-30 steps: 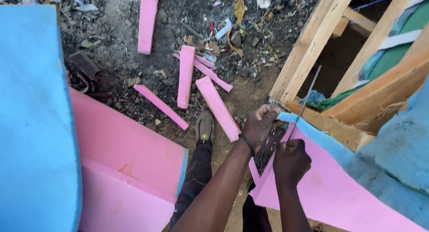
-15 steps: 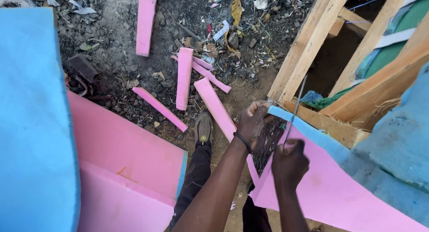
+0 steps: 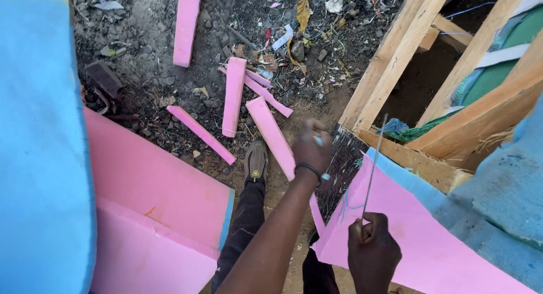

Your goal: Measuring and cutting foam sheets for upholstery using a tape measure and a metal cutting tool.

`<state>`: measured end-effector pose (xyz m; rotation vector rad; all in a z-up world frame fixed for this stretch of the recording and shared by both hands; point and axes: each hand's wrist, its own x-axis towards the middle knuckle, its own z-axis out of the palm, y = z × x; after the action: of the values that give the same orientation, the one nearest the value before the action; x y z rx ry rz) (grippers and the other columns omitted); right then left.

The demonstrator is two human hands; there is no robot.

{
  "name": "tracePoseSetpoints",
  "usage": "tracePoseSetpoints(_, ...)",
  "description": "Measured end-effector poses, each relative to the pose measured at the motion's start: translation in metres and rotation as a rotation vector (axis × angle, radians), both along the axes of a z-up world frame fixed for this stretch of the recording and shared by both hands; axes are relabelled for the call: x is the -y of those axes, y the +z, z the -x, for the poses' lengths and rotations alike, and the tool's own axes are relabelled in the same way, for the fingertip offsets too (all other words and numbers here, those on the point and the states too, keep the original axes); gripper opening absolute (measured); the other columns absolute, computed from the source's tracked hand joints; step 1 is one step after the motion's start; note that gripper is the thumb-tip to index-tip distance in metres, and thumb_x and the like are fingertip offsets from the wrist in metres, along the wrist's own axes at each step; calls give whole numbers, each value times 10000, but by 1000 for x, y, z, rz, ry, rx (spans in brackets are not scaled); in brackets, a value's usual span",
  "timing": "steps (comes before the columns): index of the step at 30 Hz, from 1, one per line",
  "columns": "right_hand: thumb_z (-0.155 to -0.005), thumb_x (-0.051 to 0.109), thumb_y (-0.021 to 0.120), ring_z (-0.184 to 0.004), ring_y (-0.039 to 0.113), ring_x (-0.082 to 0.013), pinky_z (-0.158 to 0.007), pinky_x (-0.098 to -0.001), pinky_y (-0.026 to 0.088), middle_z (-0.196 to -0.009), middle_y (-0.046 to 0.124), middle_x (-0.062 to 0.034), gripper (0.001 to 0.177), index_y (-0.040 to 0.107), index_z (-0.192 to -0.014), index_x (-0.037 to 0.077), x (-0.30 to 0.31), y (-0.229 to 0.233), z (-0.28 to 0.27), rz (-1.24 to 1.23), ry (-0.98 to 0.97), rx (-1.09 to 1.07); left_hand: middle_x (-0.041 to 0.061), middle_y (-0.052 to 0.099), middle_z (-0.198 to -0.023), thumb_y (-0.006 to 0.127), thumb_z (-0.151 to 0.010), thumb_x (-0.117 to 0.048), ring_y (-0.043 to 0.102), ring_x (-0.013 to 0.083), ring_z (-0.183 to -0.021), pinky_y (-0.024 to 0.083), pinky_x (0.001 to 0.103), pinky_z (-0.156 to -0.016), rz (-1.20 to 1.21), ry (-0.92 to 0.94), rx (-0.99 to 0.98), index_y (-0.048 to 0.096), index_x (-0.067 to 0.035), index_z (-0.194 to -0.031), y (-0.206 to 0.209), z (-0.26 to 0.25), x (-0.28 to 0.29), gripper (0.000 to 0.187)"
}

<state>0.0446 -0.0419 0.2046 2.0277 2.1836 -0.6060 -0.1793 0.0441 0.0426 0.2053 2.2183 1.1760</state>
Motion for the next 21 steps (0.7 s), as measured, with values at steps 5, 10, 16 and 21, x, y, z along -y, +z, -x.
tracePoseSetpoints(5, -1151, 396, 754, -706, 768, -363, -754, -556, 604, -731, 702, 35, 253, 755, -1337, 224, 27, 5, -27, 17, -47, 130, -25, 925, -1288, 918, -1059, -302, 875, 324, -1159, 631, 548, -878, 115, -590, 299, 803, -358, -1038, 31, -43, -3, 130)
tracePoseSetpoints(10, -1108, 441, 729, -824, 837, -479, -853, -621, 635, -778, 819, -23, 248, 702, -1259, 246, 35, -35, -26, 129, -131, 159, 52, 936, -1237, 923, -1039, -348, 865, 399, -1090, 636, 572, -885, 196, -645, 283, 878, -330, -1076, 20, -65, -19, 60)
tracePoseSetpoints(16, -1129, 266, 742, -846, 850, -519, -871, -674, 645, -780, 794, -105, 164, 687, -1197, 127, -46, -99, 17, 2, -104, 51, 90, 953, -1275, 848, -1059, -358, 884, 414, -1254, 708, 572, -1049, 293, -787, 354, 935, -369, -1151, 2, -55, -35, 127)
tracePoseSetpoints(21, -1138, 294, 696, -822, 805, -538, -793, -689, 579, -846, 787, -134, 201, 632, -1211, 118, -5, -92, 18, 12, -118, 50, 41, 920, -1427, 873, -1062, -398, 875, 393, -1272, 673, 580, -987, 109, -772, 345, 905, -313, -1026, -38, -68, -25, 98)
